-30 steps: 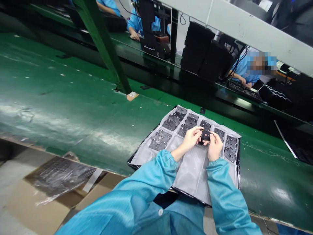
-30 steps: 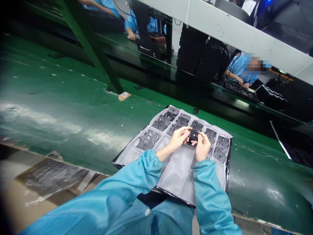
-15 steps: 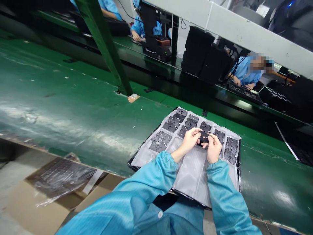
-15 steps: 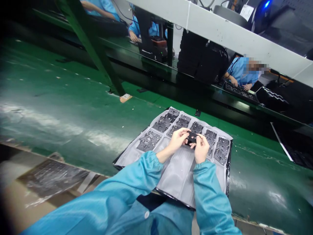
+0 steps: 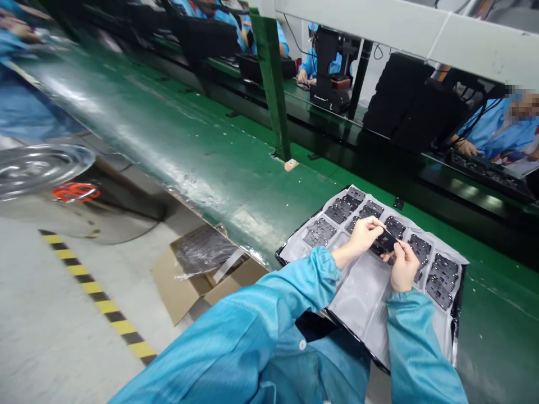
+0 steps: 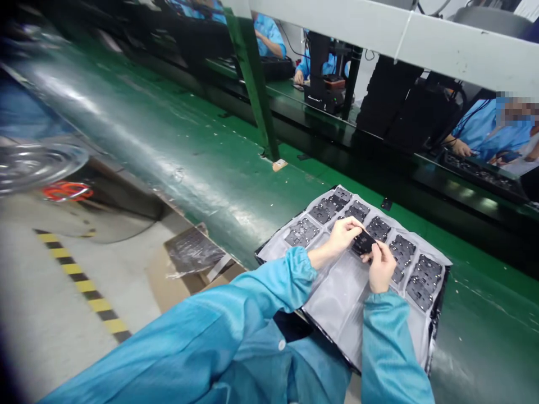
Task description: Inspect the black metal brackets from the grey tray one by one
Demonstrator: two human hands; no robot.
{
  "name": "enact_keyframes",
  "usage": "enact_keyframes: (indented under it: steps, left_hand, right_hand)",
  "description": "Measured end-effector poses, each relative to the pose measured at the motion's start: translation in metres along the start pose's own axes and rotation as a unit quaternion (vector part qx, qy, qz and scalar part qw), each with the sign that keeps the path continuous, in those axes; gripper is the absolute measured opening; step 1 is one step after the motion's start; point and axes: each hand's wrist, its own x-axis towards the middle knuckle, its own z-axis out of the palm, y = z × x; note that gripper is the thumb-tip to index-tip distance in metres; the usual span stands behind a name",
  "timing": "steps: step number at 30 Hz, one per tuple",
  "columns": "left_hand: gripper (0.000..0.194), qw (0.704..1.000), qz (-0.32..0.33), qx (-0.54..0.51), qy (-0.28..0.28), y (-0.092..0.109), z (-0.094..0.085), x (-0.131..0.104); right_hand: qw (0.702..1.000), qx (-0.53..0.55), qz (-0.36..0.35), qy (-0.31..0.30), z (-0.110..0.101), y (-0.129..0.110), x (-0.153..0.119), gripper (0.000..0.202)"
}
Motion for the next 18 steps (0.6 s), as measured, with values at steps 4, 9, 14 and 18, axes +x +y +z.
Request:
enact_keyframes:
  steps: [4,9,14,18]
  left_hand:
    - [0.011,0.991,0.075,0.112,0.016,0.041,-0.06,-0.016]
    - [0.025,0.97,-0.047,0.22,0.092,0.048,-0.157,-0.064]
    - [0.034,0.94,-0.079,0.332,0.025,0.041,-0.189,-0.088]
    - [0.026,0.919,-0.122,0.373,-0.02,0.05,-0.195,-0.091]
  right_hand:
    - [0.999,0.028,0.016,-0.041,-0.002,0.003,0.003,0.033]
    - [0.995,-0.001,0.035,-0.091,0.002,0.012,0.003,0.036]
    - [0.994,-0.023,0.039,-0.102,0.005,0.016,0.0,0.038]
    - [0.992,-0.029,0.045,-0.116,0.003,0.02,-0.003,0.036]
